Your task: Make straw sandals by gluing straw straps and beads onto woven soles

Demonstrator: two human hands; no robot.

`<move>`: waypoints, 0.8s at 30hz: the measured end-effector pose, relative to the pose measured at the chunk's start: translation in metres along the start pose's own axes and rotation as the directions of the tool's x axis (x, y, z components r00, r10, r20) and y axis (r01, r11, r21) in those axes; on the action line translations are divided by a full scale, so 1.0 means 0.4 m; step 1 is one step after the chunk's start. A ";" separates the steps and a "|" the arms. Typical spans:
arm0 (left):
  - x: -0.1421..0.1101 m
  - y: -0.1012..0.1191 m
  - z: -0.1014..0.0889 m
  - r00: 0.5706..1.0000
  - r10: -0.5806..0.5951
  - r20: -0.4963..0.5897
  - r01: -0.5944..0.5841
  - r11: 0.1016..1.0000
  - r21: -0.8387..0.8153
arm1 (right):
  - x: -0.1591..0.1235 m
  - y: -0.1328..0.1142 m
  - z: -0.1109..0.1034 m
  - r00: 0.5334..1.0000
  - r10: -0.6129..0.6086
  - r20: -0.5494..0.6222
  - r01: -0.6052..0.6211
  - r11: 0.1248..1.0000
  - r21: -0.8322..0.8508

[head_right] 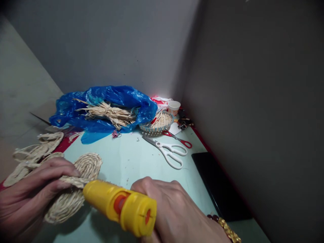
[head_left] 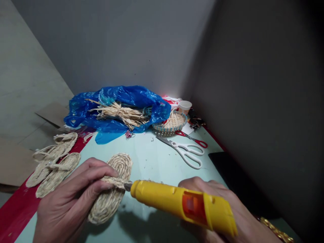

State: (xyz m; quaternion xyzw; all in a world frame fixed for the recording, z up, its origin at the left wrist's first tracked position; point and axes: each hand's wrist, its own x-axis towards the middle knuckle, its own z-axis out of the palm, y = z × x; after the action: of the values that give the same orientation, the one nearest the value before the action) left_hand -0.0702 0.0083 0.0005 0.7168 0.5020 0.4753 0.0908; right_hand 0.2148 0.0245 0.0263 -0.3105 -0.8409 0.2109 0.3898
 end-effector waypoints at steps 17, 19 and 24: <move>-0.001 -0.022 0.011 0.759 -0.601 -0.251 0.463 0.769 -0.442 | 0.019 0.136 0.101 0.668 0.629 0.397 -0.570 0.089 0.817; 0.001 -0.025 0.017 0.755 -0.607 -0.248 0.433 0.745 -0.507 | 0.009 0.148 0.112 0.653 0.633 0.416 -0.621 0.134 0.772; 0.000 0.009 0.025 0.805 -0.564 -0.185 0.374 0.724 -0.579 | -0.007 0.144 0.109 0.631 0.627 0.456 -0.749 0.342 0.567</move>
State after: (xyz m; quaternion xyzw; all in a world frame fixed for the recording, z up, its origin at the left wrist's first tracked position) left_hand -0.0605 0.0101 -0.0027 0.4155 0.5309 0.6713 0.3081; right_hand 0.2027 0.0590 -0.0360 -0.4402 -0.5033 0.6875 0.2833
